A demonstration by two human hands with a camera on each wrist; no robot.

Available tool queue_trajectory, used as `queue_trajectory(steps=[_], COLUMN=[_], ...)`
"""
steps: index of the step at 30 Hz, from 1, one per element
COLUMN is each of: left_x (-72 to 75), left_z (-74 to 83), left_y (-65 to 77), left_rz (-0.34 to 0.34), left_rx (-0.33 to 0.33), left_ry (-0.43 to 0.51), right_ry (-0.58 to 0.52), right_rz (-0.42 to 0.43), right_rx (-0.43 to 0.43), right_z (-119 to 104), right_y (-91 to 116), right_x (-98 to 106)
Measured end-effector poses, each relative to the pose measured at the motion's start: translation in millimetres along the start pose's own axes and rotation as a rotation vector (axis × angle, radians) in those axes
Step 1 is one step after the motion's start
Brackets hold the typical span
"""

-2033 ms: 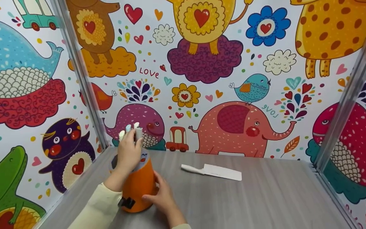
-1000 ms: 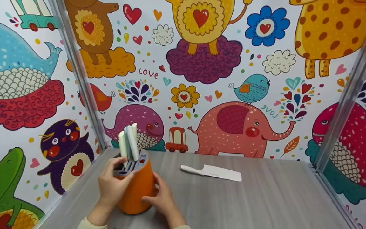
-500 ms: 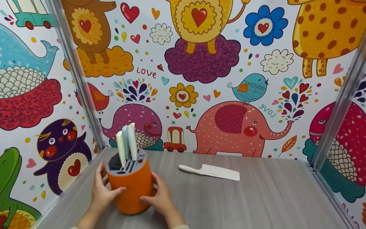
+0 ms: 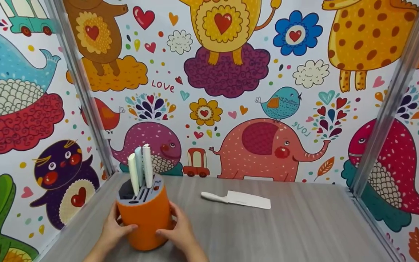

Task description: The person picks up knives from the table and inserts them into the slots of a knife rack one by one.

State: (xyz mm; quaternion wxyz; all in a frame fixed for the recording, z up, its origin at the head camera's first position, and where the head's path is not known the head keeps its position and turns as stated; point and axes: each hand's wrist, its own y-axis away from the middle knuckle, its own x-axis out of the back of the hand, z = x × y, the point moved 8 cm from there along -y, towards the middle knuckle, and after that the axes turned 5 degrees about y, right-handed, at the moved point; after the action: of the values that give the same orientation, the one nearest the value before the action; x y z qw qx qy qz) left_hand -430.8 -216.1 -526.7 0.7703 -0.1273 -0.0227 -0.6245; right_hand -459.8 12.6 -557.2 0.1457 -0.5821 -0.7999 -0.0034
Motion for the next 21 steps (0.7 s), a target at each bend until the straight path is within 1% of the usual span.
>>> queue_trajectory(steps=[4,6,8,11,13,14,17,19,21], left_x=[-0.2,0.1,-1.2,-3.2,-5.4,-6.4,-6.6,-4.5,-2.3], left_z=[-0.8,0.1,-2.0,-5.9,-8.8,-9.9,-10.0,-8.1,-6.3], left_y=[1.4,0.7,2.5,3.7,4.6,5.1,5.2,4.7,4.3], left_rz=[0.000,0.002,0.003,-0.004,-0.015,-0.022,-0.021,-0.016,-0.013], left_rx=[-0.001,-0.011,-0.003,0.017,0.035,0.040,0.025,0.005,-0.010], left_ry=[0.007,0.007,0.013,0.021,0.025,0.027,0.036,0.039,0.041], right_ry=[-0.007,-0.044,-0.096,-0.181,-0.190,-0.187,-0.133,-0.078,0.072], right_rz=[0.007,0.022,0.040,0.106,0.186,0.241,0.393,0.470,0.512], right_rx=[-0.026,-0.022,-0.019,-0.005,-0.021,-0.036,-0.097,-0.139,-0.148], right_z=[2.5,4.2,8.9,16.8,23.5,27.1,35.5,39.0,38.0], right_y=[1.1,-0.7,0.7,3.9,7.8,10.1,13.0,11.2,5.5], right_x=[-0.2,3.0,10.0,31.4,52.6,64.7,99.4,118.5,136.1])
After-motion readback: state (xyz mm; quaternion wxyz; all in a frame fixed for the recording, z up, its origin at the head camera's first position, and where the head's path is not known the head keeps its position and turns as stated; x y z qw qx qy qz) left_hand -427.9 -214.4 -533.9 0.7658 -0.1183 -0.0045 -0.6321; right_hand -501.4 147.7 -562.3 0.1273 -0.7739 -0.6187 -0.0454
